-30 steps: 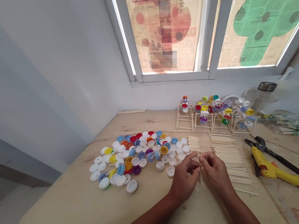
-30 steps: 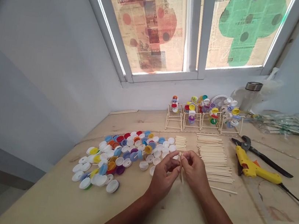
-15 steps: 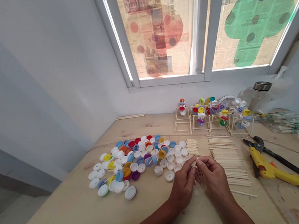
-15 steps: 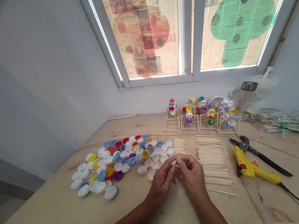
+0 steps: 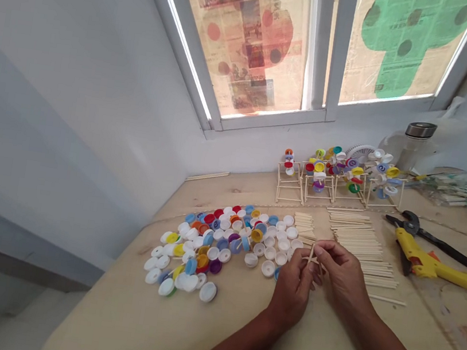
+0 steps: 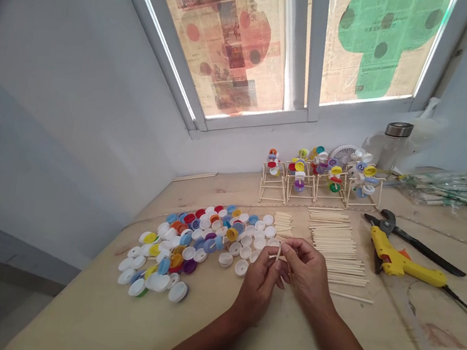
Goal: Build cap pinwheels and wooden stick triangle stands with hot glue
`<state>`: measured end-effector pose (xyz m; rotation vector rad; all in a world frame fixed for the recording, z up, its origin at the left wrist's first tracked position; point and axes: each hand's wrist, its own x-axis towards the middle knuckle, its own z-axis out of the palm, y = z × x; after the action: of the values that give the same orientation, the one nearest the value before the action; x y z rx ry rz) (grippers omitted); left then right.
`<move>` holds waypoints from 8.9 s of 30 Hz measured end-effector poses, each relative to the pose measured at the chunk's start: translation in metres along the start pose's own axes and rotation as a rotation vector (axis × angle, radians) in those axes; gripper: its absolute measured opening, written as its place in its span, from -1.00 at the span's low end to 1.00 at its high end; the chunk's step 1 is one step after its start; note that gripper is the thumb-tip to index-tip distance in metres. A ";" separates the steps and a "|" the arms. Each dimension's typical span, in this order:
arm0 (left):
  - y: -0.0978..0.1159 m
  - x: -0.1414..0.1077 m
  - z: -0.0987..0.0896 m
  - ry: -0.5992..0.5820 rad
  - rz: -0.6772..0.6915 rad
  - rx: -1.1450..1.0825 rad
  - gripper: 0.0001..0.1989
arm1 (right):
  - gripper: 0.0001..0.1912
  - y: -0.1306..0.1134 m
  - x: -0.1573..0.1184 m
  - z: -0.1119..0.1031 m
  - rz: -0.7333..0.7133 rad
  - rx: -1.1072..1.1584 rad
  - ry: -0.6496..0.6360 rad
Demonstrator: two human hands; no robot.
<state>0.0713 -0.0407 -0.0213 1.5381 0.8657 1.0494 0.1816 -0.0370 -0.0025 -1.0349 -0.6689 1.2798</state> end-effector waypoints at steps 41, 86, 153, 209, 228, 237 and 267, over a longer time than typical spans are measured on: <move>-0.016 0.020 -0.021 -0.132 0.033 0.179 -0.65 | -0.59 0.009 0.008 -0.008 -0.093 -0.199 0.014; -0.010 0.021 -0.014 -0.283 -0.216 -0.293 -0.45 | -0.67 0.013 0.005 -0.011 0.043 -0.140 -0.156; -0.002 0.019 -0.017 -0.159 -0.188 -0.212 -0.62 | -0.64 0.005 0.007 -0.011 0.001 -0.256 -0.130; 0.001 0.017 -0.016 -0.086 -0.167 -0.121 -0.69 | -0.68 0.007 0.008 -0.013 -0.323 -0.535 0.041; 0.000 0.018 -0.018 -0.076 -0.168 -0.141 -0.64 | -0.75 0.009 0.003 -0.015 -0.537 -0.862 -0.072; -0.005 0.019 -0.019 -0.068 -0.147 -0.072 -0.69 | -0.77 0.008 0.004 -0.016 -0.619 -0.911 -0.008; -0.003 0.015 -0.019 0.011 -0.038 0.120 -0.88 | -0.75 0.011 0.005 -0.021 -0.750 -1.030 -0.062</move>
<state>0.0586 -0.0198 -0.0196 1.6104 0.9764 0.9943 0.1958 -0.0379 -0.0218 -1.3390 -1.6614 0.2458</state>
